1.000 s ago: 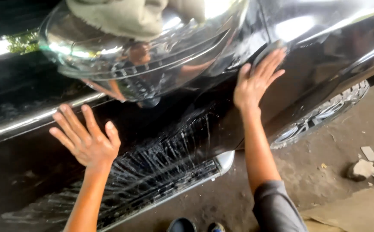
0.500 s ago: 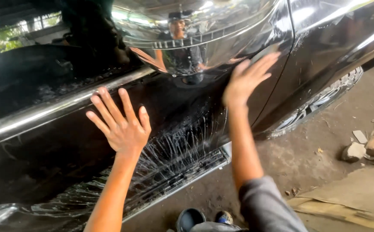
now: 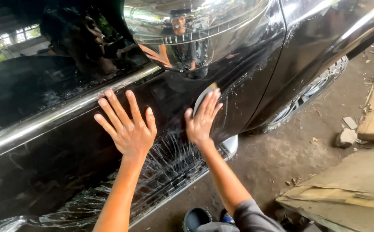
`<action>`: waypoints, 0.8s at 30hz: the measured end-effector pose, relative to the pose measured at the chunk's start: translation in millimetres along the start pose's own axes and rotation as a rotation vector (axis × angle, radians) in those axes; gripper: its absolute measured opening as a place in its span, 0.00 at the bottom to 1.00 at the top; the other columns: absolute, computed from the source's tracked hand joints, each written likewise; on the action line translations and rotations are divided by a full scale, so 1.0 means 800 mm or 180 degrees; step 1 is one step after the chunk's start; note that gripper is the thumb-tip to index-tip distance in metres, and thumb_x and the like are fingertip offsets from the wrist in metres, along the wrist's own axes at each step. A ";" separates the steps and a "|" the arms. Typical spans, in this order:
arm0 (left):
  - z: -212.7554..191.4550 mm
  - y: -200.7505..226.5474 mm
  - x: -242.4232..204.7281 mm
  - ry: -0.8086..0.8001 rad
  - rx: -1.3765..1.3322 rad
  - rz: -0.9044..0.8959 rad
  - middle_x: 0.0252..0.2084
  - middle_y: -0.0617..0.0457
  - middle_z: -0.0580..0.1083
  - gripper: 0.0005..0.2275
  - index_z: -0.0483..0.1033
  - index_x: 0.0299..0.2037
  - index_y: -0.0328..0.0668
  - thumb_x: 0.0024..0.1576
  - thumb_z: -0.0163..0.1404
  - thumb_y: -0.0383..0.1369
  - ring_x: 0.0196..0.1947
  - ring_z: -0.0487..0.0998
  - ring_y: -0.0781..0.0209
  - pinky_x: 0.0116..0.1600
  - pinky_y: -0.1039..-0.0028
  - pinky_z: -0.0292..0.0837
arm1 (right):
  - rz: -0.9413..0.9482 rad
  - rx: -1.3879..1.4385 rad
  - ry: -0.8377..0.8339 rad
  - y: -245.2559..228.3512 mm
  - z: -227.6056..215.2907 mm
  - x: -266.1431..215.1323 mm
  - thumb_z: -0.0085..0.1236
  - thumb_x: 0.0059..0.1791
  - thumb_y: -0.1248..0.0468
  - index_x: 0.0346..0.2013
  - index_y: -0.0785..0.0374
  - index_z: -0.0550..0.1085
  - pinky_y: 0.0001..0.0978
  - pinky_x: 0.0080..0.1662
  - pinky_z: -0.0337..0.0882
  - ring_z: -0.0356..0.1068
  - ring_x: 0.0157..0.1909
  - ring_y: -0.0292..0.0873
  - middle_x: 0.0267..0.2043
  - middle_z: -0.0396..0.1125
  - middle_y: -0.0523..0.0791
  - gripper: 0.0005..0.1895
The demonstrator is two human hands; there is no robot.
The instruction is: Applying a protective or tinted film to the exterior body and window of a car.
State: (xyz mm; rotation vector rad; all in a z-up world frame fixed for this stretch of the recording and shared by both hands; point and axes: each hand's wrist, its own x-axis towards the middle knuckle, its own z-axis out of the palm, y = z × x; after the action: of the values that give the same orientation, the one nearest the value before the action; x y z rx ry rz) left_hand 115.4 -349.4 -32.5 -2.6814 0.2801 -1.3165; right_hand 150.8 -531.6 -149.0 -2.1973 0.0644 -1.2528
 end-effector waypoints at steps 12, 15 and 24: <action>0.002 0.001 0.000 0.0103 0.0021 0.0032 0.76 0.21 0.51 0.28 0.46 0.79 0.36 0.75 0.34 0.45 0.77 0.49 0.23 0.75 0.34 0.37 | -0.0113 -0.0132 0.0015 0.000 0.004 0.000 0.45 0.53 0.59 0.75 0.76 0.34 0.67 0.73 0.29 0.25 0.81 0.66 0.79 0.26 0.66 0.45; 0.002 -0.002 0.000 0.0060 -0.0045 0.0066 0.76 0.22 0.52 0.28 0.46 0.79 0.37 0.74 0.35 0.45 0.77 0.49 0.23 0.75 0.35 0.37 | 0.0246 -0.0406 -0.0981 0.011 -0.062 0.081 0.50 0.42 0.59 0.71 0.79 0.36 0.70 0.72 0.30 0.26 0.78 0.67 0.75 0.29 0.67 0.51; 0.006 0.001 -0.001 0.0063 0.0069 0.0087 0.76 0.22 0.51 0.29 0.45 0.80 0.37 0.74 0.36 0.45 0.77 0.48 0.24 0.76 0.34 0.37 | -0.0397 0.0075 0.0033 -0.020 0.009 -0.014 0.39 0.54 0.57 0.77 0.69 0.31 0.67 0.73 0.26 0.25 0.81 0.68 0.79 0.27 0.68 0.45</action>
State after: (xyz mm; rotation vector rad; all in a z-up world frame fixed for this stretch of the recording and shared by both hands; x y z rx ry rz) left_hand 118.9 -349.5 -36.2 -2.6386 0.3020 -1.3314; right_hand 146.8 -511.2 -151.7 -2.2033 -0.0843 -1.3256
